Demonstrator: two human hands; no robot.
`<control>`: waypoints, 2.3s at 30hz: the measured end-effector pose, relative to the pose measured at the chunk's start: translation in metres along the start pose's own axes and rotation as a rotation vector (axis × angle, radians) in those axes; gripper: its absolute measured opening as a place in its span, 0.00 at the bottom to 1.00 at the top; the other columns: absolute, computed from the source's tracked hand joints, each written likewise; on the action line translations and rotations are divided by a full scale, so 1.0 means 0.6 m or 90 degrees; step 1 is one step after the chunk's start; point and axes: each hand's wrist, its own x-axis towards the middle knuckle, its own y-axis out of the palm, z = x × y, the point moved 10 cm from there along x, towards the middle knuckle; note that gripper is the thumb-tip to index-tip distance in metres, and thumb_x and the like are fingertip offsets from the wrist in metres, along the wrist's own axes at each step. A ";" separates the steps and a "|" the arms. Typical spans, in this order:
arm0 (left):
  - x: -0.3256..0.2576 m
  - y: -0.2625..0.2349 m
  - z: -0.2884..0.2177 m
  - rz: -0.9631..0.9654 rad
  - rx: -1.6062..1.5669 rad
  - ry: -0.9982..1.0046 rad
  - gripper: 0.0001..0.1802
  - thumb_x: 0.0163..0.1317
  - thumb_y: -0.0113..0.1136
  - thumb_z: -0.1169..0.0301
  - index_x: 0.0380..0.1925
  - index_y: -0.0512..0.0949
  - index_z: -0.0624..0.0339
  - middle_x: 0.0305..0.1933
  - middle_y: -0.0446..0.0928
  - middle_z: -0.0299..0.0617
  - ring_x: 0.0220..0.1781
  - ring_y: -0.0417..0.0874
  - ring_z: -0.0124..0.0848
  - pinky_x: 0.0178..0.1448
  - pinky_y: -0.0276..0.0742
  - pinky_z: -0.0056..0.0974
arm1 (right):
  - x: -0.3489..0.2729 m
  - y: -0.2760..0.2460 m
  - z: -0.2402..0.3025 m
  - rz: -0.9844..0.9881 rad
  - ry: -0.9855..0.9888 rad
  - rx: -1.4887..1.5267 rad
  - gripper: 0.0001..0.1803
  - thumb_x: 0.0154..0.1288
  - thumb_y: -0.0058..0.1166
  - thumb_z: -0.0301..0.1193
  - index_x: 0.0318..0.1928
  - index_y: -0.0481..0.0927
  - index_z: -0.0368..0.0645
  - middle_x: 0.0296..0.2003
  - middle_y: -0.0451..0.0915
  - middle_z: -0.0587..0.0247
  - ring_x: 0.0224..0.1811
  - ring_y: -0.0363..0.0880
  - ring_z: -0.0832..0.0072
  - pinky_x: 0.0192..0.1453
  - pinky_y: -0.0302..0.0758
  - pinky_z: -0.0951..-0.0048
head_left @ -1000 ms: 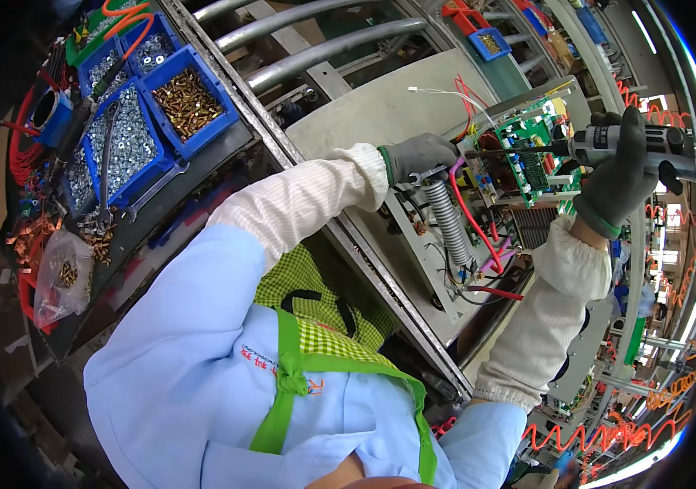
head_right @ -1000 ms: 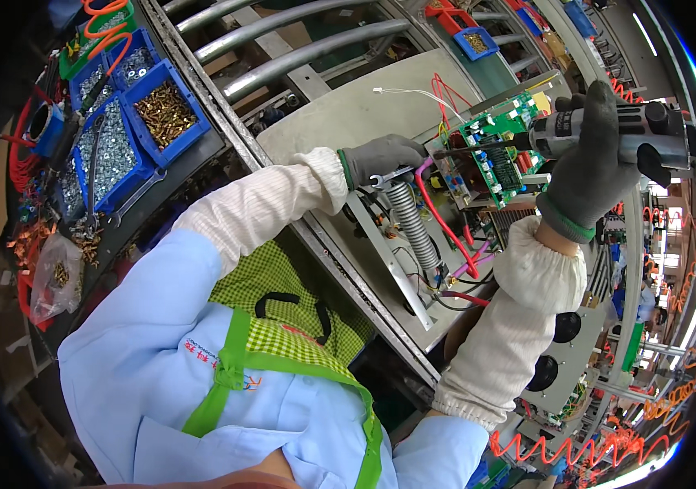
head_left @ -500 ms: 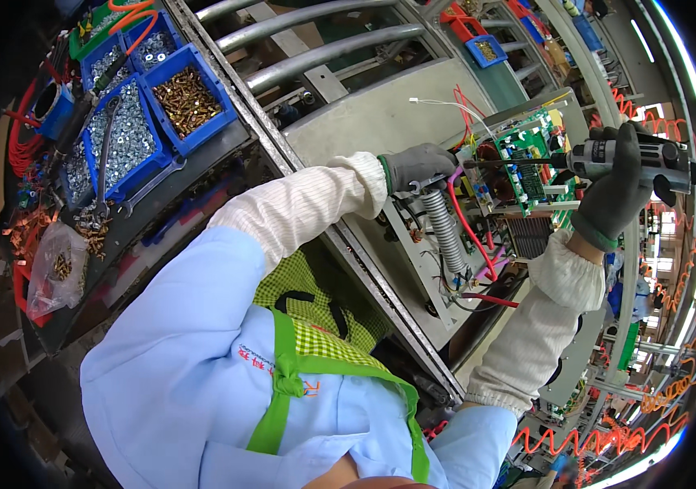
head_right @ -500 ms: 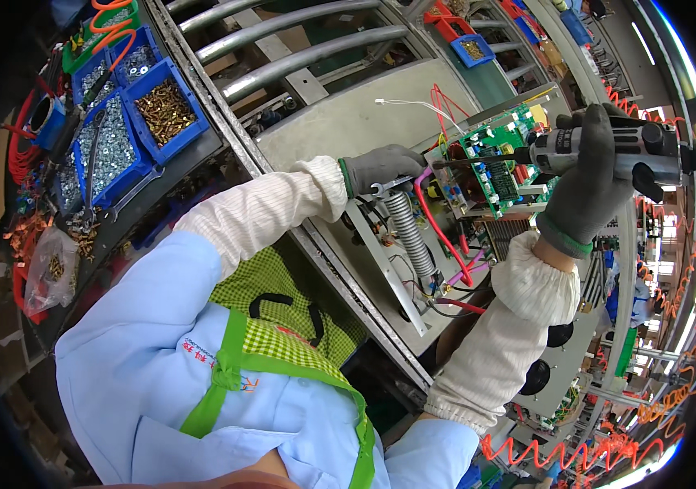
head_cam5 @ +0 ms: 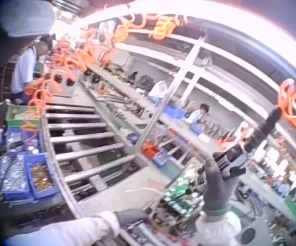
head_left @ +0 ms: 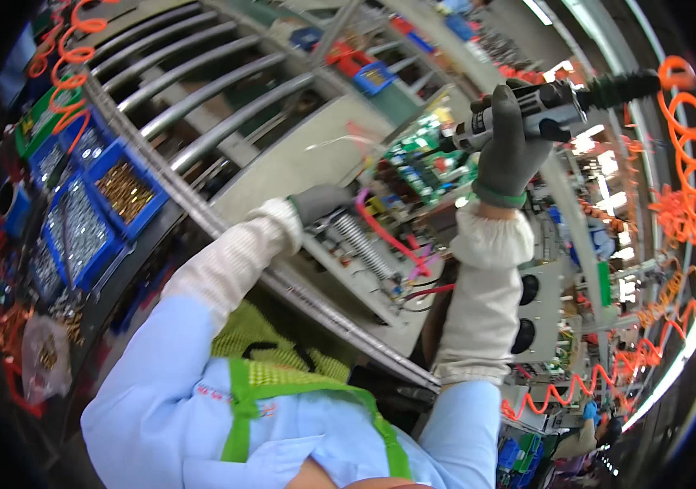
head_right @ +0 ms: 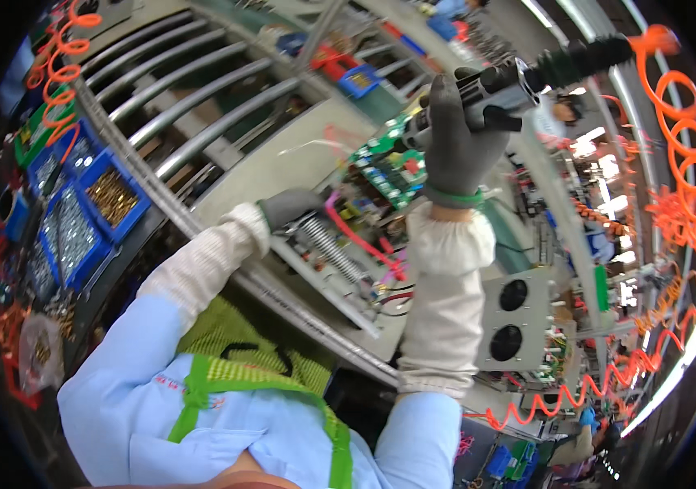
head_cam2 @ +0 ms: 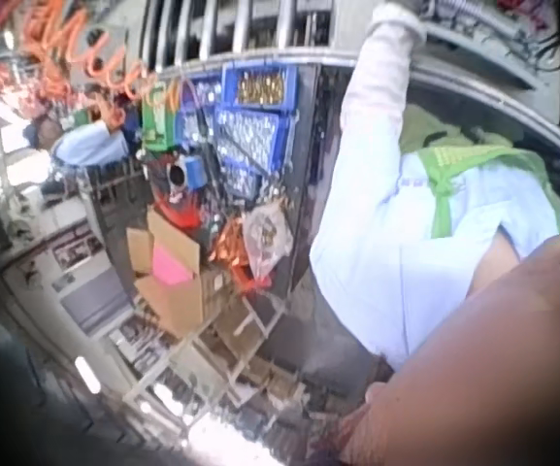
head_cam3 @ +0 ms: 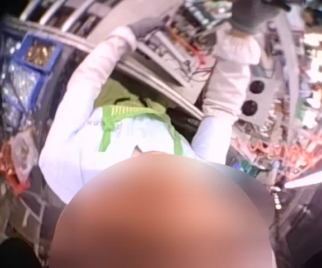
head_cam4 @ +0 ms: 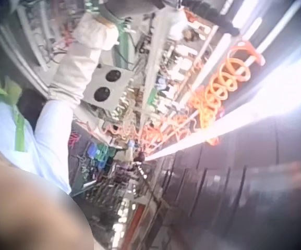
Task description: The person assembles an electronic device on a workbench, using a wrench to tighten components and a power drill to secure parts. They handle various wires and small hardware items from nearby bins, connecting them to a circuit board and a metal chassis.
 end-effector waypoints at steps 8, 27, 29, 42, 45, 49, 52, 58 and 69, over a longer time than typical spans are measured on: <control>-0.065 -0.236 -0.186 -0.517 -0.162 -0.029 0.10 0.61 0.56 0.67 0.34 0.76 0.64 0.25 0.75 0.43 0.23 0.75 0.30 0.30 0.71 0.37 | -0.003 -0.040 0.160 0.104 0.161 0.011 0.19 0.60 0.54 0.33 0.47 0.73 0.32 0.24 0.79 0.56 0.24 0.80 0.68 0.26 0.77 0.72; -0.028 -0.245 -0.785 -0.385 0.288 0.532 0.15 0.60 0.61 0.60 0.35 0.71 0.59 0.29 0.74 0.49 0.33 0.78 0.51 0.34 0.71 0.47 | -0.065 -0.080 0.233 0.103 0.041 -0.028 0.13 0.56 0.57 0.23 0.43 0.76 0.37 0.33 0.79 0.69 0.33 0.75 0.83 0.34 0.71 0.78; -0.037 -0.241 -0.792 -0.383 0.307 0.560 0.14 0.59 0.61 0.61 0.35 0.71 0.58 0.30 0.74 0.48 0.34 0.78 0.51 0.35 0.72 0.47 | -0.068 -0.087 0.232 0.118 0.040 -0.049 0.12 0.54 0.57 0.22 0.41 0.77 0.37 0.32 0.79 0.69 0.32 0.75 0.83 0.33 0.70 0.78; 0.013 -0.219 -0.771 -0.328 0.315 0.485 0.18 0.61 0.61 0.57 0.40 0.73 0.60 0.32 0.75 0.47 0.31 0.79 0.49 0.33 0.75 0.44 | -0.066 -0.139 0.224 0.009 -0.039 -0.052 0.15 0.57 0.61 0.23 0.45 0.72 0.38 0.33 0.76 0.68 0.32 0.74 0.83 0.36 0.71 0.79; 0.034 -0.254 -0.634 -0.253 0.290 0.393 0.26 0.64 0.56 0.48 0.43 0.72 0.63 0.33 0.75 0.44 0.26 0.79 0.36 0.31 0.75 0.37 | -0.079 -0.146 0.192 -0.009 0.043 0.019 0.16 0.57 0.59 0.18 0.46 0.71 0.36 0.34 0.76 0.63 0.32 0.76 0.79 0.36 0.75 0.77; 0.002 -0.256 -0.272 -0.051 -0.049 -0.310 0.24 0.67 0.50 0.49 0.41 0.72 0.62 0.35 0.74 0.40 0.24 0.74 0.23 0.24 0.70 0.29 | -0.098 -0.196 0.177 -0.107 -0.062 -0.047 0.15 0.58 0.58 0.23 0.46 0.73 0.32 0.33 0.79 0.57 0.30 0.81 0.70 0.35 0.80 0.69; -0.064 -0.181 -0.090 0.070 -0.143 -0.407 0.14 0.64 0.56 0.59 0.36 0.75 0.60 0.33 0.75 0.37 0.20 0.71 0.22 0.19 0.65 0.29 | -0.113 -0.193 0.137 -0.117 -0.058 -0.043 0.16 0.57 0.57 0.22 0.46 0.73 0.32 0.35 0.79 0.56 0.30 0.81 0.70 0.36 0.80 0.69; -0.042 -0.006 0.054 0.193 -0.300 -0.262 0.16 0.64 0.52 0.72 0.51 0.75 0.64 0.38 0.77 0.38 0.32 0.77 0.20 0.33 0.73 0.24 | -0.120 -0.204 0.050 -0.091 -0.006 -0.003 0.21 0.56 0.59 0.17 0.51 0.71 0.34 0.41 0.77 0.59 0.36 0.79 0.76 0.43 0.78 0.73; 0.040 0.072 -0.014 0.231 -0.040 0.179 0.10 0.65 0.58 0.65 0.43 0.79 0.55 0.41 0.80 0.46 0.41 0.79 0.44 0.46 0.74 0.40 | -0.096 -0.181 0.025 -0.127 -0.007 -0.060 0.18 0.55 0.56 0.26 0.46 0.73 0.30 0.31 0.79 0.54 0.28 0.80 0.67 0.36 0.80 0.67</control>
